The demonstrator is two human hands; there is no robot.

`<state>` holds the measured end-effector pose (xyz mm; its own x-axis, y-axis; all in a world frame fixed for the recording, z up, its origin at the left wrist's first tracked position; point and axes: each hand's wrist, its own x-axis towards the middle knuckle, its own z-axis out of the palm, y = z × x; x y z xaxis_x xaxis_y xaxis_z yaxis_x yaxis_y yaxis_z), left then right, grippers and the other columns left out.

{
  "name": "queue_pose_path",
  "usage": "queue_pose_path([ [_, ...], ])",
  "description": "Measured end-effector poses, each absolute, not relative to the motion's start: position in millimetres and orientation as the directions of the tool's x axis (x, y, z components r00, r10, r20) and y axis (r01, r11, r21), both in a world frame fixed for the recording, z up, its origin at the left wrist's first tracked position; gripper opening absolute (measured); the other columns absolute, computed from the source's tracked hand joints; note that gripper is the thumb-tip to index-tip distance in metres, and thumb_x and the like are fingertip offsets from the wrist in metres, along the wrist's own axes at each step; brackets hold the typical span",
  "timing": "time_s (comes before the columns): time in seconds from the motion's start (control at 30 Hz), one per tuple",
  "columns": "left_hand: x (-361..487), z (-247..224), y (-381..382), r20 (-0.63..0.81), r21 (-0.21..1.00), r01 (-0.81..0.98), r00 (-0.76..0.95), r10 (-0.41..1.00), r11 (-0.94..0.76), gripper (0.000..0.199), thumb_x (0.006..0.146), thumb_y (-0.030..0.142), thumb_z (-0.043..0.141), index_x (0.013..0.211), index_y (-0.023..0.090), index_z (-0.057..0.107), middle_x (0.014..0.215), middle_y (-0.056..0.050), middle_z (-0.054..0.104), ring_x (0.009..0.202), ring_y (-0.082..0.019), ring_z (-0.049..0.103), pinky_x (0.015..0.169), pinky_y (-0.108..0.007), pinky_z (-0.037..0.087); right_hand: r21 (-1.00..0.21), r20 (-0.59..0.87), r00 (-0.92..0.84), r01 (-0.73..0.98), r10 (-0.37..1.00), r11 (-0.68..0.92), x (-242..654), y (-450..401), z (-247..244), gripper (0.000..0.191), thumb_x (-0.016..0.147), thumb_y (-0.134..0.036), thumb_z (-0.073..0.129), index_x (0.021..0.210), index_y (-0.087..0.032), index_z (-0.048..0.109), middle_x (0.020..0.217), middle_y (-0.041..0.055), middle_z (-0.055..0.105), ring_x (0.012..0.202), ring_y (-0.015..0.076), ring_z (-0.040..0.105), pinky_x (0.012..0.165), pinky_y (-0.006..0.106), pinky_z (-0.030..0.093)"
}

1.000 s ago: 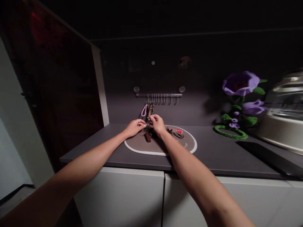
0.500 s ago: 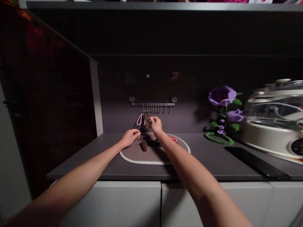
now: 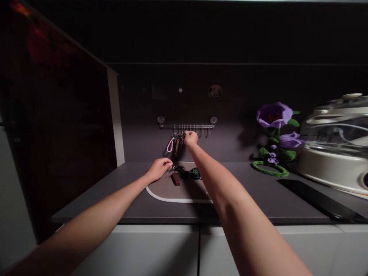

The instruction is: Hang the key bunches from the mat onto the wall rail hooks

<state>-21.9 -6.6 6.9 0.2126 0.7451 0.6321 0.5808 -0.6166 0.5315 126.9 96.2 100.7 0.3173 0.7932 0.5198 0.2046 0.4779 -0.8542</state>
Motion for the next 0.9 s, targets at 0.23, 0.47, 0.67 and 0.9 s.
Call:
queue_pose_path([
  [0.23, -22.5, 5.8, -5.2, 0.628, 0.542, 0.571, 0.213, 0.749, -0.617, 0.020, 0.076, 0.024, 0.046, 0.072, 0.015, 0.063, 0.067, -0.002, 0.064, 0.063, -0.013, 0.055, 0.061, -0.023, 0.040, -0.864, 0.502, 0.332, 0.233, 0.798, 0.446, 120.0, 104.8, 102.9, 0.030, 0.076, -0.037, 0.048, 0.080, -0.011, 0.062, 0.052, 0.0000, 0.054, 0.047, 0.0093, 0.048, 0.055, 0.022, 0.042],
  [0.47, -22.2, 7.1, -5.9, 0.617, 0.550, 0.574, 0.211, 0.758, -0.607, 0.020, 0.076, 0.024, 0.046, 0.072, 0.014, 0.063, 0.066, -0.002, 0.064, 0.061, -0.012, 0.055, 0.061, -0.022, 0.040, -0.914, 0.404, 0.377, 0.141, 0.834, 0.380, 115.3, 100.5, 104.5, 0.022, 0.076, -0.029, 0.051, 0.079, -0.011, 0.065, 0.053, 0.0022, 0.056, 0.043, 0.0105, 0.048, 0.049, 0.024, 0.043],
  [0.67, -22.3, 9.4, -6.3, 0.621, 0.544, 0.591, 0.194, 0.759, -0.596, 0.020, 0.076, 0.021, 0.046, 0.074, 0.013, 0.064, 0.069, -0.003, 0.065, 0.064, -0.012, 0.056, 0.062, -0.021, 0.040, -0.910, 0.414, 0.379, 0.143, 0.828, 0.390, 115.2, 101.1, 94.1, 0.018, 0.075, -0.025, 0.051, 0.073, -0.012, 0.063, 0.052, 0.0005, 0.055, 0.041, 0.0086, 0.048, 0.046, 0.020, 0.041],
  [0.9, -24.6, 8.2, -4.3, 0.628, 0.533, 0.611, 0.177, 0.758, -0.585, 0.019, 0.077, 0.021, 0.046, 0.075, 0.013, 0.064, 0.070, -0.003, 0.066, 0.064, -0.012, 0.056, 0.061, -0.021, 0.039, -0.905, 0.422, 0.344, 0.111, 0.839, 0.411, 118.1, 105.4, 85.3, 0.015, 0.076, -0.026, 0.053, 0.075, -0.013, 0.060, 0.052, -0.0022, 0.054, 0.048, 0.0081, 0.052, 0.054, 0.019, 0.046],
])
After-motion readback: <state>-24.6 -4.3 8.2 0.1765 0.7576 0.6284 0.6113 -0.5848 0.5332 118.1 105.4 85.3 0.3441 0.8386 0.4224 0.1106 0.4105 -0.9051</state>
